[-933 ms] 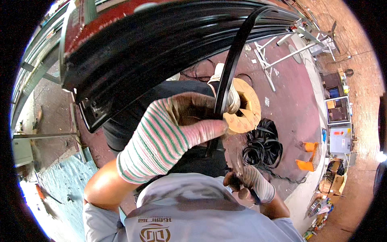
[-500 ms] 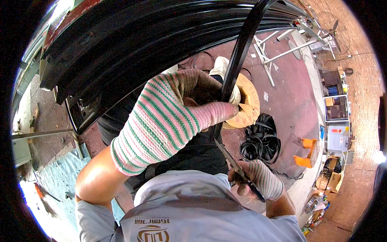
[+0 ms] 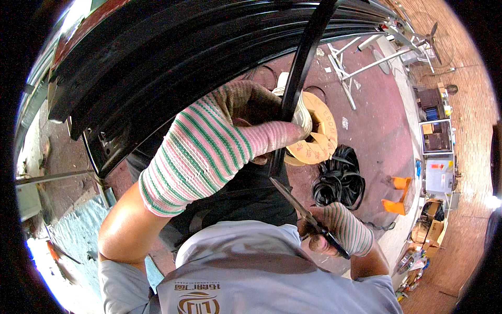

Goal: The person installs a black rubber seal onto a red and black window frame. They use shears to cut the seal to length and press it into the frame's groove, working around the corners.

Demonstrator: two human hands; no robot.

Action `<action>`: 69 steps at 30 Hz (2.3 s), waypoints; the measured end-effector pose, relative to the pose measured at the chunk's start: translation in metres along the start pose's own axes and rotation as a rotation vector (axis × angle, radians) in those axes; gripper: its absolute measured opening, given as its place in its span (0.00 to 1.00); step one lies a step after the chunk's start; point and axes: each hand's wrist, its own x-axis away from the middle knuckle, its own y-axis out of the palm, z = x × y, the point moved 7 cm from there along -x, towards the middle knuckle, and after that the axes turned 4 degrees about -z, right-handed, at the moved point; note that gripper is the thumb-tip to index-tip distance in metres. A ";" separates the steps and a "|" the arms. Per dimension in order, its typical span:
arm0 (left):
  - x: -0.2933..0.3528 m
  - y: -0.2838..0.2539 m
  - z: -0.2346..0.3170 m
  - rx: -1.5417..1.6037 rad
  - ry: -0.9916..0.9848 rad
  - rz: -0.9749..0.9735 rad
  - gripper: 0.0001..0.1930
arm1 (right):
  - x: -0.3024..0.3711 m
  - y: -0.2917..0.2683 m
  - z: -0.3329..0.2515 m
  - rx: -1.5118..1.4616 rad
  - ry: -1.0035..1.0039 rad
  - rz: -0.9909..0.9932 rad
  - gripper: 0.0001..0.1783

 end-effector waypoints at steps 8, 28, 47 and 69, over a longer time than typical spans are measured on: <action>0.000 0.000 0.004 -0.057 0.005 0.022 0.12 | 0.001 -0.005 -0.006 -0.081 0.115 -0.007 0.13; 0.000 0.004 0.002 0.010 -0.049 0.032 0.10 | 0.001 -0.009 -0.008 0.082 -0.107 0.045 0.15; 0.001 0.005 -0.001 0.091 -0.012 0.040 0.09 | -0.001 -0.008 -0.012 -0.096 0.123 -0.032 0.12; 0.000 -0.002 -0.002 -0.021 -0.042 -0.047 0.12 | -0.005 -0.009 -0.011 0.012 -0.049 0.000 0.13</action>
